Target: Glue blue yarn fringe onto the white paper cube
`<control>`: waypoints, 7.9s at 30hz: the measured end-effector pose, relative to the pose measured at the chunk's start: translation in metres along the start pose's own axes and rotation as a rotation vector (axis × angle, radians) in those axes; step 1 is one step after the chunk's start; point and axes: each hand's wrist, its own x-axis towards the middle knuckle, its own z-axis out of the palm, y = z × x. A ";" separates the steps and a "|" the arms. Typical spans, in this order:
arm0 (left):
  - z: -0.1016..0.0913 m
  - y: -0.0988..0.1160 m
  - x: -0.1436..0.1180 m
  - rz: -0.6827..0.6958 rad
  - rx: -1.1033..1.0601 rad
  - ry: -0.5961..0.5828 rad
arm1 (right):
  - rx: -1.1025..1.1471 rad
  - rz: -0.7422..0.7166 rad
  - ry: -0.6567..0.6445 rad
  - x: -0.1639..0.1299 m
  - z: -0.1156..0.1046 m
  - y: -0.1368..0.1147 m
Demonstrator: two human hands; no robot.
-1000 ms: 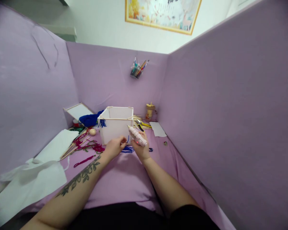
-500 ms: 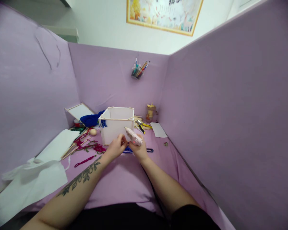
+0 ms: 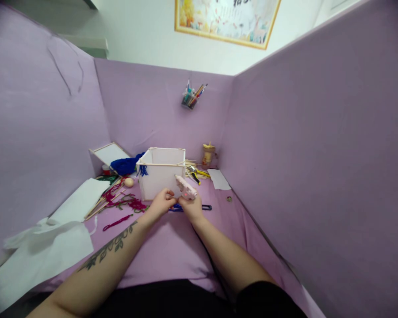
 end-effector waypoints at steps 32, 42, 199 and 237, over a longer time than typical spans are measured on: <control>-0.010 0.005 0.003 -0.170 -0.317 -0.275 | 0.222 0.136 -0.026 0.004 -0.002 -0.011; -0.007 0.004 0.000 -0.127 -0.247 -0.297 | 0.140 0.068 0.022 0.006 -0.005 -0.009; -0.089 0.025 0.041 0.620 0.709 0.933 | 0.293 0.105 0.260 0.025 -0.023 0.001; -0.098 0.036 0.012 0.703 0.582 1.057 | 0.293 0.115 0.260 0.025 -0.022 0.000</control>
